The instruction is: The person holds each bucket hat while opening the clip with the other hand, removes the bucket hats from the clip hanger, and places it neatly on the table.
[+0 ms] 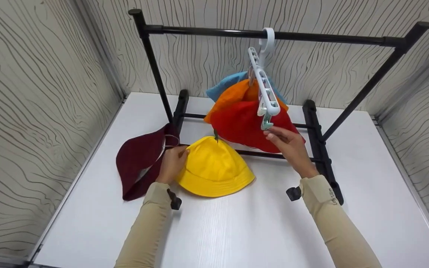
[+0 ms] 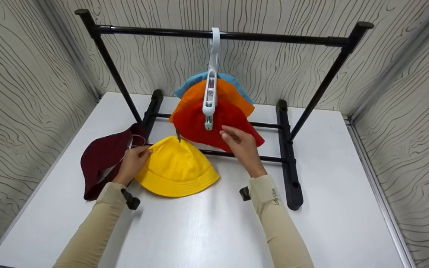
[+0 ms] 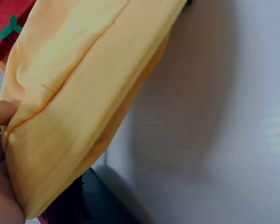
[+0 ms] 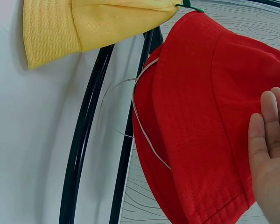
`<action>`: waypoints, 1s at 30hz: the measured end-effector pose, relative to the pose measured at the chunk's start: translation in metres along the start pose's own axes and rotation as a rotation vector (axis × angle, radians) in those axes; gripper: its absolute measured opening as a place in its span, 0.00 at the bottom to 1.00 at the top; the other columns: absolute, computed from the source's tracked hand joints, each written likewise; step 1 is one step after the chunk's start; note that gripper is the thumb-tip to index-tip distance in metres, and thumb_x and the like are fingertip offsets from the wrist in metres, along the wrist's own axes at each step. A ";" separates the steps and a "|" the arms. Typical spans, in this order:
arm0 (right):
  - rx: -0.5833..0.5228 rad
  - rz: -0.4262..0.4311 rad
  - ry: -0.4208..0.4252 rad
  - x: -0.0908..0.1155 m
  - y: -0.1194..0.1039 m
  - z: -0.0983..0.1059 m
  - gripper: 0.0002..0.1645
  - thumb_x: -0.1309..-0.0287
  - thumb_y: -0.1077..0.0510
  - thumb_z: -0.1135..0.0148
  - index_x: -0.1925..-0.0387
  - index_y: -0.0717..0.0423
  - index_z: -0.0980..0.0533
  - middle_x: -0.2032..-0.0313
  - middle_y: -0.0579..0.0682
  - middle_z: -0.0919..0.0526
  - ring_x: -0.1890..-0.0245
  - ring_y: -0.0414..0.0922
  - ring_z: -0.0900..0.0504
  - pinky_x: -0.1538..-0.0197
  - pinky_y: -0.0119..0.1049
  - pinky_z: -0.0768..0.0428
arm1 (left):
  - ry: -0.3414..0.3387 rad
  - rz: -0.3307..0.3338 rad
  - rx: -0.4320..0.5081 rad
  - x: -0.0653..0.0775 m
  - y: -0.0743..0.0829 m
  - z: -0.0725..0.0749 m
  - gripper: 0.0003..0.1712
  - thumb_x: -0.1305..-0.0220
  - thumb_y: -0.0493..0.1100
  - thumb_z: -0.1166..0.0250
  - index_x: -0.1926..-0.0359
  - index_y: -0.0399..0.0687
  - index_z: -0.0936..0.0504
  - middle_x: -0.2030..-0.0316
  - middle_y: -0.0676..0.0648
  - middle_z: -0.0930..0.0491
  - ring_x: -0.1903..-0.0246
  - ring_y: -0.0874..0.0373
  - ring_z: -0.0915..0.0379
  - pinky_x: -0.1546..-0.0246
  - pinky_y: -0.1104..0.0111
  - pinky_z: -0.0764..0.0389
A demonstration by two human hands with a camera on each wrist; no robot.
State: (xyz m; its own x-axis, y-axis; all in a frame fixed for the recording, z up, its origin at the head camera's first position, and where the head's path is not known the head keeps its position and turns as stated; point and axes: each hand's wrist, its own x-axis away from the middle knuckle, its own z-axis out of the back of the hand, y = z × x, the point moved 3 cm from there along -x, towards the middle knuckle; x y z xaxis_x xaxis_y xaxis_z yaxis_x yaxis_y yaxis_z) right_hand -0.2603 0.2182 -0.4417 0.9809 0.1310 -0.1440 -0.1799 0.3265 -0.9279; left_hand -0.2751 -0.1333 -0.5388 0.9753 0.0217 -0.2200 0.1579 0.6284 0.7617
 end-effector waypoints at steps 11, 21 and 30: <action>-0.044 -0.032 -0.010 0.003 0.000 -0.001 0.29 0.37 0.47 0.39 0.38 0.55 0.28 0.45 0.57 0.20 0.50 0.35 0.21 0.45 0.21 0.25 | -0.023 0.072 0.035 0.002 -0.006 -0.003 0.13 0.33 0.40 0.39 0.53 0.40 0.15 0.57 0.42 0.15 0.61 0.52 0.20 0.51 0.60 0.19; -0.019 -0.086 -0.003 0.007 0.005 -0.001 0.30 0.38 0.45 0.40 0.38 0.52 0.27 0.45 0.55 0.20 0.50 0.34 0.20 0.46 0.20 0.25 | -0.013 0.097 0.030 0.004 -0.012 -0.006 0.13 0.33 0.40 0.40 0.53 0.39 0.15 0.58 0.42 0.15 0.62 0.53 0.21 0.53 0.60 0.19; -0.021 -0.105 0.004 0.010 0.014 -0.004 0.29 0.38 0.45 0.39 0.39 0.51 0.27 0.45 0.53 0.19 0.51 0.33 0.21 0.47 0.21 0.24 | -0.013 0.109 0.034 0.006 -0.016 -0.009 0.12 0.32 0.40 0.41 0.54 0.40 0.14 0.58 0.44 0.14 0.60 0.54 0.20 0.52 0.60 0.19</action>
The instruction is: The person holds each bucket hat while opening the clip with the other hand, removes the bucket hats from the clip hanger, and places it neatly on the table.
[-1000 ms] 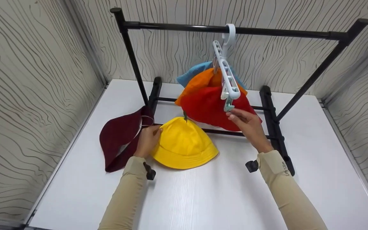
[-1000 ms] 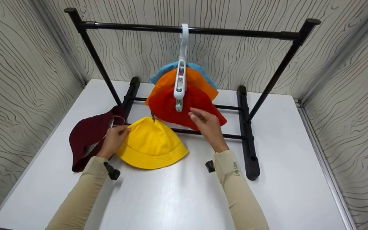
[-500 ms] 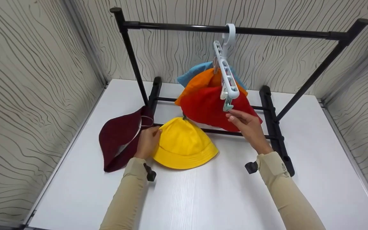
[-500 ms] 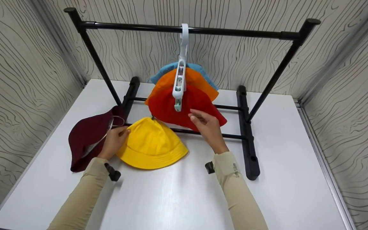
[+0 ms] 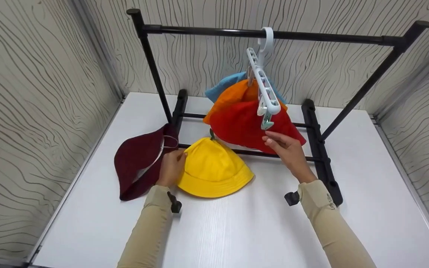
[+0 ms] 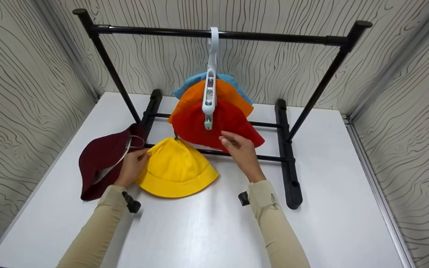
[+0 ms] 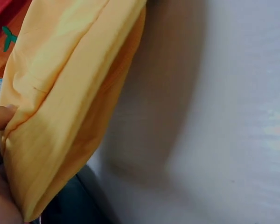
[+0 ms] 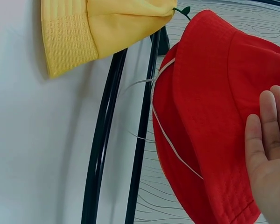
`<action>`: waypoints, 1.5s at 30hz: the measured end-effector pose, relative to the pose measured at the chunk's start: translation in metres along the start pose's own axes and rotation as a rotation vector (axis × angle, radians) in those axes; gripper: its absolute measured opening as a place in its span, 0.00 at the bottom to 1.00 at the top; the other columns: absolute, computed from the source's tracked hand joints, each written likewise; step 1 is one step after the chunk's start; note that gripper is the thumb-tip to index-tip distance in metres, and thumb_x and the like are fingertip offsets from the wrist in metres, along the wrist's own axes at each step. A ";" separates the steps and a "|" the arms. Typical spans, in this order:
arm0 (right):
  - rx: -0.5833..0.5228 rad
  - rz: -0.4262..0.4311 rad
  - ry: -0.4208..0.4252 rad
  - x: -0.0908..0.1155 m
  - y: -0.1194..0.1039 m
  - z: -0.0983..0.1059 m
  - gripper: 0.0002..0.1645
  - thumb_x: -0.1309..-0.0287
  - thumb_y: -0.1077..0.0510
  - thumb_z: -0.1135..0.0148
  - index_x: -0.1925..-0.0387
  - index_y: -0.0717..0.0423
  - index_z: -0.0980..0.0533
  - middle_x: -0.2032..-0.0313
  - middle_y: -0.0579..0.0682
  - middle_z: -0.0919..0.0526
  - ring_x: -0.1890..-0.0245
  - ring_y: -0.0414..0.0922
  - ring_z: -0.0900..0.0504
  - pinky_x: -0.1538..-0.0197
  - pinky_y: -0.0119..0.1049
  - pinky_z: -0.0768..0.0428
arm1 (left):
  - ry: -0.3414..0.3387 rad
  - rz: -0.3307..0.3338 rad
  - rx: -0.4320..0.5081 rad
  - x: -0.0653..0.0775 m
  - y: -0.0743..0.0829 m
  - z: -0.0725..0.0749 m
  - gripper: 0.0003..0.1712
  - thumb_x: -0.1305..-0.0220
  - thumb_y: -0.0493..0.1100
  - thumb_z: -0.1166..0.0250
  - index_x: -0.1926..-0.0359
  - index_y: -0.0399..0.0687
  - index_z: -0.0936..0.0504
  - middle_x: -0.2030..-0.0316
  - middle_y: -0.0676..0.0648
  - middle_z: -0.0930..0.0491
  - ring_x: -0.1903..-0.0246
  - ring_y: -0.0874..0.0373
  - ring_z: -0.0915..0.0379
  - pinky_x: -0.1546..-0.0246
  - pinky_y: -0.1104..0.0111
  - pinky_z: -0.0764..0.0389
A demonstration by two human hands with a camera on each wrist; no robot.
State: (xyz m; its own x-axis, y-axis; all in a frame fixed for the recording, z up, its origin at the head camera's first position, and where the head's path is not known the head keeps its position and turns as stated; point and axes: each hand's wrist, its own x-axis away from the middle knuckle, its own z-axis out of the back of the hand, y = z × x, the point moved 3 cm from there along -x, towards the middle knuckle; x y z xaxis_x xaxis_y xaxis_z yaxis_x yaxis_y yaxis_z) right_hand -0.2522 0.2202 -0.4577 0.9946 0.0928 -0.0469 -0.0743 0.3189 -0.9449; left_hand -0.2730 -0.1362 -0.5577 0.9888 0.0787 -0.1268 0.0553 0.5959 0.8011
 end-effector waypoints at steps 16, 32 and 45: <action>-0.089 0.007 -0.032 0.009 0.024 -0.010 0.27 0.38 0.49 0.38 0.41 0.57 0.25 0.46 0.57 0.19 0.48 0.44 0.19 0.45 0.26 0.23 | -0.011 0.016 -0.021 0.001 -0.006 -0.003 0.14 0.31 0.42 0.42 0.52 0.41 0.15 0.56 0.43 0.15 0.56 0.51 0.20 0.49 0.59 0.20; -0.011 -0.081 -0.045 0.017 0.037 -0.010 0.30 0.40 0.42 0.39 0.39 0.50 0.26 0.45 0.53 0.19 0.46 0.40 0.20 0.44 0.24 0.25 | -0.007 0.019 -0.047 0.001 -0.010 -0.006 0.13 0.31 0.42 0.42 0.52 0.44 0.15 0.56 0.44 0.15 0.57 0.52 0.19 0.50 0.58 0.20; -0.022 -0.084 -0.043 0.020 0.043 -0.011 0.29 0.39 0.45 0.38 0.40 0.52 0.26 0.45 0.53 0.19 0.47 0.40 0.19 0.44 0.23 0.25 | -0.081 0.093 -0.093 0.002 -0.012 -0.008 0.16 0.30 0.42 0.44 0.47 0.40 0.18 0.51 0.42 0.17 0.52 0.51 0.21 0.44 0.57 0.23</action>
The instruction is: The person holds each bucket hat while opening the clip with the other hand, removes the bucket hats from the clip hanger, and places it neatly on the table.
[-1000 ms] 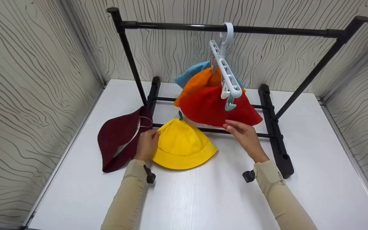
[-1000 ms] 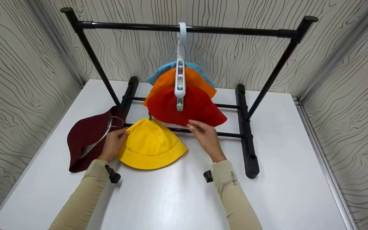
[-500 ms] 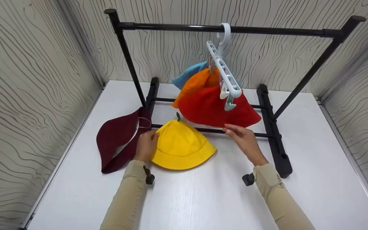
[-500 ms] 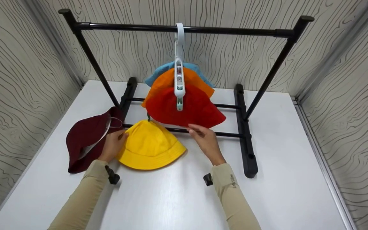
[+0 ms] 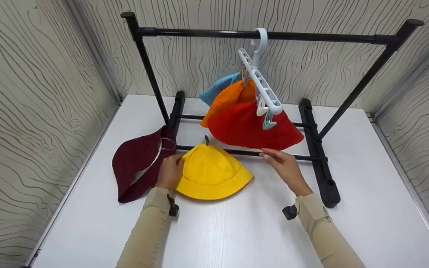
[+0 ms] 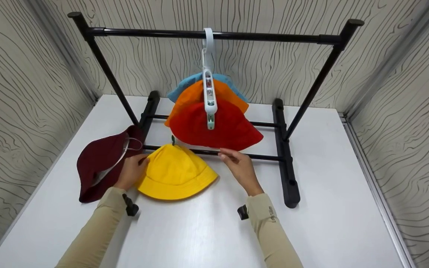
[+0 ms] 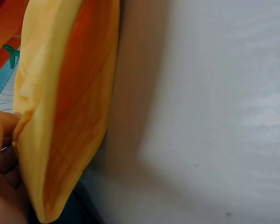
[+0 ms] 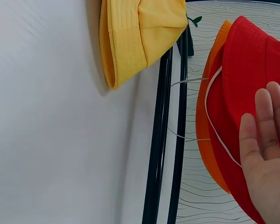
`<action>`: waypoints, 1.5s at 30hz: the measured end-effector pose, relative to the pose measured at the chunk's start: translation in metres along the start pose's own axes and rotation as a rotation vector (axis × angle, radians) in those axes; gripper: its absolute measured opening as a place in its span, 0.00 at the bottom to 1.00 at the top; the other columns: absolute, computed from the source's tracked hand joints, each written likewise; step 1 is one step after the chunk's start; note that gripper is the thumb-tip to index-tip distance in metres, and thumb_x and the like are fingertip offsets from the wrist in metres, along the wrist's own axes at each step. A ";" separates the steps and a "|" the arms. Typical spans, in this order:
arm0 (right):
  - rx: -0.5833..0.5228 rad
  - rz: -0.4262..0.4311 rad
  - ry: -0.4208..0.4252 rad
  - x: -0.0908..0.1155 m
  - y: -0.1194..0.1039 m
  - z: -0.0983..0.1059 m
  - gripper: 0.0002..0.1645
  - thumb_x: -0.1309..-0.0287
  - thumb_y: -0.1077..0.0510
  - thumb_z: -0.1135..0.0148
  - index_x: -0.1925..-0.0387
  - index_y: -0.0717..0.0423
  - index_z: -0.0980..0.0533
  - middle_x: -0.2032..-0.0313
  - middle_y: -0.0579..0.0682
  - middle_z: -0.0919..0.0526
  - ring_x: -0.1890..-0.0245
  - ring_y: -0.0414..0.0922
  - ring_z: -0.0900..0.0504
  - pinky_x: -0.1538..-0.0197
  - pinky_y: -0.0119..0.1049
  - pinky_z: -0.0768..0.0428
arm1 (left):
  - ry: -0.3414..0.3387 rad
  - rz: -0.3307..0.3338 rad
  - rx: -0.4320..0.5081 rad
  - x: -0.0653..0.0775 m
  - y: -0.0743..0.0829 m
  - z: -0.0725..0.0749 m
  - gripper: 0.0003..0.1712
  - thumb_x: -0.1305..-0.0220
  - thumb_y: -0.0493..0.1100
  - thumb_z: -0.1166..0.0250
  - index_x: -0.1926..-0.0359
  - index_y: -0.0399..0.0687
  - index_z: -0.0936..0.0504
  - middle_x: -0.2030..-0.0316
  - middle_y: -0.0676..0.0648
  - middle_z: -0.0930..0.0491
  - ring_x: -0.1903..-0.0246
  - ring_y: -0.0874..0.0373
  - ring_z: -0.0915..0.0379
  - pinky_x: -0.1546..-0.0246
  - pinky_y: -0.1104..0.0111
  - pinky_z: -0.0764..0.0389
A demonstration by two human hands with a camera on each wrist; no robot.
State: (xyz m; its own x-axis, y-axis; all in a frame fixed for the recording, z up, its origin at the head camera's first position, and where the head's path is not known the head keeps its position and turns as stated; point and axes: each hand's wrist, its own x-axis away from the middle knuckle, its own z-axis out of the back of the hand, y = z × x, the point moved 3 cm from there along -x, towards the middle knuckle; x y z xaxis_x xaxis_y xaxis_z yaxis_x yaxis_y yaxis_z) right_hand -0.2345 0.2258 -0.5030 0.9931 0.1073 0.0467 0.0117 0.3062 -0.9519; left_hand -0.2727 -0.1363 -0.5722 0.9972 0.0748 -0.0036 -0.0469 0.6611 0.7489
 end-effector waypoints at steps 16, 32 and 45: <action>0.019 -0.029 -0.018 0.005 0.007 0.001 0.32 0.40 0.42 0.39 0.38 0.52 0.27 0.44 0.51 0.19 0.43 0.44 0.21 0.43 0.26 0.25 | -0.008 0.016 -0.052 -0.002 -0.001 -0.002 0.14 0.29 0.42 0.45 0.52 0.41 0.16 0.58 0.44 0.16 0.59 0.52 0.21 0.49 0.58 0.20; -0.012 -0.025 -0.018 0.010 0.010 0.004 0.33 0.40 0.43 0.38 0.39 0.57 0.27 0.44 0.55 0.19 0.47 0.38 0.19 0.43 0.25 0.25 | -0.036 0.067 0.012 0.000 0.005 -0.001 0.16 0.29 0.42 0.45 0.46 0.43 0.19 0.51 0.44 0.18 0.55 0.52 0.23 0.45 0.58 0.22; 0.054 -0.028 0.003 0.008 -0.001 0.011 0.33 0.40 0.40 0.39 0.39 0.52 0.27 0.45 0.52 0.18 0.44 0.46 0.21 0.44 0.25 0.25 | 0.041 -0.075 0.032 -0.006 0.038 0.014 0.17 0.32 0.39 0.43 0.46 0.39 0.20 0.49 0.40 0.19 0.50 0.48 0.22 0.44 0.58 0.23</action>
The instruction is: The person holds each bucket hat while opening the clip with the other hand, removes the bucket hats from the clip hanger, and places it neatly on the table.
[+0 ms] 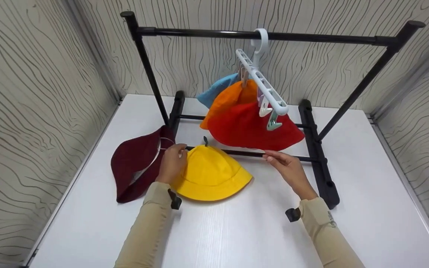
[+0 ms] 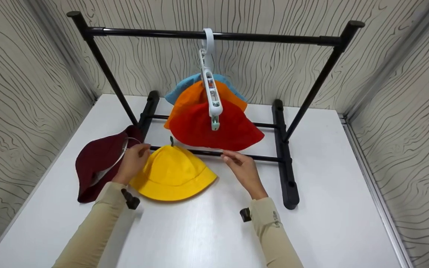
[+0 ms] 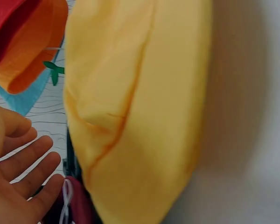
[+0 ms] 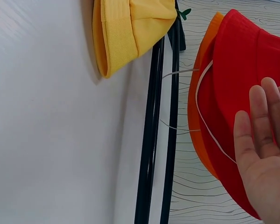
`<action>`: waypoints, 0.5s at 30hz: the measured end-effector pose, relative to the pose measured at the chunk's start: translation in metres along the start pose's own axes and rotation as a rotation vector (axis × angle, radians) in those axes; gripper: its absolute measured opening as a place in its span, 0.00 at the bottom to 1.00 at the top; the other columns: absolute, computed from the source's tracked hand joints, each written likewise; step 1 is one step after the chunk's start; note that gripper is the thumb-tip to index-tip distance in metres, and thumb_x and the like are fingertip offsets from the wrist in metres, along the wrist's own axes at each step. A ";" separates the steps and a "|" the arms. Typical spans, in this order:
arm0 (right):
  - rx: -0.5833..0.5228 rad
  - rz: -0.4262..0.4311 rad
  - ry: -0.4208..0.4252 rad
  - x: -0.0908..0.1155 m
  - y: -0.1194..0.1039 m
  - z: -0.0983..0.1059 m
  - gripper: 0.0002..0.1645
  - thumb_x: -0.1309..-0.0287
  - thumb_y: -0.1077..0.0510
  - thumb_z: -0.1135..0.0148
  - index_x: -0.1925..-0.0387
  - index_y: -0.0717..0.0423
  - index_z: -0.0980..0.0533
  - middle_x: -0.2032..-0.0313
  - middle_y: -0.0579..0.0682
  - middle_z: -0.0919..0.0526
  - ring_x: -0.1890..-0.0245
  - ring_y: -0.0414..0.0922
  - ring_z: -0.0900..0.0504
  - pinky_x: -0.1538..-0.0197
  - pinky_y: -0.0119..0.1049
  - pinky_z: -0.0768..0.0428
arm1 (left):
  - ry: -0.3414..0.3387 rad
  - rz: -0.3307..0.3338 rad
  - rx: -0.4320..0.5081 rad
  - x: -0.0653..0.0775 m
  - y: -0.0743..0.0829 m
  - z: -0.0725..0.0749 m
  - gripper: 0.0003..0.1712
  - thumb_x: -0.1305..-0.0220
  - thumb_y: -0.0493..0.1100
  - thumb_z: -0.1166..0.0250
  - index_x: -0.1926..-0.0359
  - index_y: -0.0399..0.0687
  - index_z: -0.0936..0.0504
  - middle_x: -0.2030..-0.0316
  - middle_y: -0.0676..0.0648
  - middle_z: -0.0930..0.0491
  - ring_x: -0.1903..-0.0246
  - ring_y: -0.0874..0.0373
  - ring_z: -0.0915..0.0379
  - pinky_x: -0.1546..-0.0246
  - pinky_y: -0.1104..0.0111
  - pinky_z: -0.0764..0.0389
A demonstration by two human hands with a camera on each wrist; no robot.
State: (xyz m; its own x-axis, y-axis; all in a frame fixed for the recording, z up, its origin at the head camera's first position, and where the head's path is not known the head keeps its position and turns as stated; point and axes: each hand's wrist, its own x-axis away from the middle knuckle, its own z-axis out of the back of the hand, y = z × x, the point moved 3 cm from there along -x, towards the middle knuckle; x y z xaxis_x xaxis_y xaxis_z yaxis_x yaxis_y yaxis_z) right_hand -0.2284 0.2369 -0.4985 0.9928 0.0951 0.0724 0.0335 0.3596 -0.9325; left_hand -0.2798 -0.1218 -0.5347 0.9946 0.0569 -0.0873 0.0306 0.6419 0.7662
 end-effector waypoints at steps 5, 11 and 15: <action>-0.008 0.027 0.005 0.000 -0.006 0.003 0.31 0.40 0.40 0.40 0.39 0.50 0.26 0.44 0.52 0.19 0.45 0.42 0.20 0.45 0.22 0.26 | 0.067 -0.101 0.003 -0.002 0.022 0.008 0.16 0.33 0.39 0.41 0.47 0.40 0.19 0.50 0.41 0.19 0.52 0.49 0.21 0.47 0.60 0.20; -0.029 0.086 0.025 0.000 -0.016 0.007 0.28 0.38 0.45 0.39 0.39 0.52 0.26 0.44 0.55 0.20 0.47 0.40 0.20 0.46 0.21 0.25 | 0.124 -0.211 0.015 -0.005 0.045 0.014 0.16 0.34 0.40 0.39 0.48 0.40 0.18 0.50 0.42 0.18 0.50 0.48 0.23 0.45 0.59 0.22; -0.044 0.139 0.062 -0.001 -0.023 0.011 0.28 0.38 0.47 0.39 0.40 0.54 0.25 0.45 0.55 0.19 0.49 0.37 0.19 0.46 0.21 0.25 | 0.137 -0.263 0.045 -0.006 0.060 0.018 0.16 0.34 0.41 0.39 0.48 0.40 0.18 0.50 0.42 0.18 0.50 0.48 0.23 0.43 0.59 0.24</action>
State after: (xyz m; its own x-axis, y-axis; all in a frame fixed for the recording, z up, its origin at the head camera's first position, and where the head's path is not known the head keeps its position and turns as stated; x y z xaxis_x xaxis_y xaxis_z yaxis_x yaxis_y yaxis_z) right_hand -0.2310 0.2385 -0.4737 0.9934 0.0832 -0.0787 -0.1006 0.3062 -0.9466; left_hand -0.2821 -0.0970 -0.4765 0.9291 -0.0021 -0.3697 0.2932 0.6135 0.7332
